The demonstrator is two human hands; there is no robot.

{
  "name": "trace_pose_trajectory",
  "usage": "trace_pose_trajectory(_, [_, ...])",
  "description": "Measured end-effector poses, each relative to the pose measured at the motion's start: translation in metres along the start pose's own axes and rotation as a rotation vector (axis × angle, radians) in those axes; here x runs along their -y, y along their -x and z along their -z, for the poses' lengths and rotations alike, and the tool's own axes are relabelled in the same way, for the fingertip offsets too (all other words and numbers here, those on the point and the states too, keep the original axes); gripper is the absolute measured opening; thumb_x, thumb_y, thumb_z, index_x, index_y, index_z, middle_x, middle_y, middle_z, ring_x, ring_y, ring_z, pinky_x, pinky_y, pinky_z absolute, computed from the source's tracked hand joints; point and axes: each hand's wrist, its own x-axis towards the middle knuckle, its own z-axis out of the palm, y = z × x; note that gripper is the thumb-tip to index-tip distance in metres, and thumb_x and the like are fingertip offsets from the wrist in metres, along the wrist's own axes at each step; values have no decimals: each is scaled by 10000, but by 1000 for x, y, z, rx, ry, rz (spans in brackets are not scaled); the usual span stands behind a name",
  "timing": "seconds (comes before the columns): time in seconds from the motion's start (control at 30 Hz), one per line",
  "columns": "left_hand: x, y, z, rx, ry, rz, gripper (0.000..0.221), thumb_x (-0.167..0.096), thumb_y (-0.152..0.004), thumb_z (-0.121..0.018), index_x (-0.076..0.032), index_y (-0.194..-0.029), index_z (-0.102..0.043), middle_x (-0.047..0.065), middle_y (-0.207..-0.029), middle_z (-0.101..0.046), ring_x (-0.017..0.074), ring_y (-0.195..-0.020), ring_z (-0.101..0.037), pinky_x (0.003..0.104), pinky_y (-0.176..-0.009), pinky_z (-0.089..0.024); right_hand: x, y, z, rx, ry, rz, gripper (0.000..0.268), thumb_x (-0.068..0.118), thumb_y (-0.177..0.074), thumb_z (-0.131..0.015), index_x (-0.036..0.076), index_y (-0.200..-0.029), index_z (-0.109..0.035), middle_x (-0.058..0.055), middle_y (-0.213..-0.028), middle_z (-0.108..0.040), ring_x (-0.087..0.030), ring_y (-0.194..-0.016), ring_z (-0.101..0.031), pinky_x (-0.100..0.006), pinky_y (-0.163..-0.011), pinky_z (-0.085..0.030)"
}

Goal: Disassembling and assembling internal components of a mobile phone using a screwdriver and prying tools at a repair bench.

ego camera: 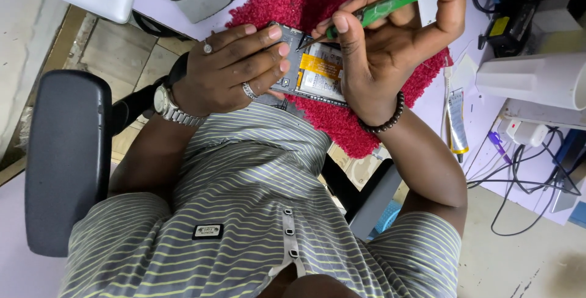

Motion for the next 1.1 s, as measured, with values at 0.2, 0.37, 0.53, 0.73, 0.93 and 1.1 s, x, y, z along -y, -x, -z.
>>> trace_pose_trajectory(0.2, [0,3,0,13,5,9,259,-341,-1137,-758,-85,-1176,-770,52,-1211,-820,267,-1249,-724,380,-1101,-576,15,0,11,181,92,89,957,-185,-1088,-738,338,-1695,-215,-423,-1215,-596,-526,-1004,-748,-626,-992,-727])
trace_pose_trajectory(0.37, [1,0,2,16,-18,2,357,-443,-1142,-698,-94,-1166,-768,45,-1182,-823,260,-1233,-735,376,-1081,-590,53,-32,16,486,118,265,677,-215,-1084,-587,164,-1532,-249,-349,-1191,-502,-496,-1114,-666,-607,-1037,-697])
trace_pose_trajectory(0.53, [-2,-3,0,-27,39,31,29,-94,-1092,-808,-77,-1087,-785,54,-1162,-833,262,-1194,-762,377,-1090,-583,78,-42,18,655,870,252,212,183,-1169,-794,26,-1028,-778,-96,-890,-585,-270,-769,-591,-382,-608,-424])
trace_pose_trajectory(0.73, [-2,2,3,45,49,40,357,-423,-1112,-804,-69,-1148,-777,75,-1245,-805,291,-1259,-724,412,-1097,-591,102,-61,19,877,731,-19,280,-11,-1203,-623,-41,-1459,-513,-219,-1499,-643,-376,-1322,-760,-464,-953,-637])
trace_pose_trajectory(0.93, [0,-1,3,42,36,22,369,-425,-1130,-743,-65,-1208,-764,84,-1225,-820,293,-1237,-747,405,-1107,-569,87,-56,28,687,1058,187,463,391,-1214,-883,14,-1248,-615,-59,-1148,-747,-244,-880,-774,-408,-658,-525])
trace_pose_trajectory(1.1, [0,0,1,19,21,12,339,-400,-1132,-738,-66,-1182,-772,89,-1203,-820,289,-1216,-756,394,-1078,-590,69,-44,23,629,959,168,486,348,-1200,-854,0,-1305,-531,-103,-1116,-707,-255,-777,-755,-427,-605,-525])
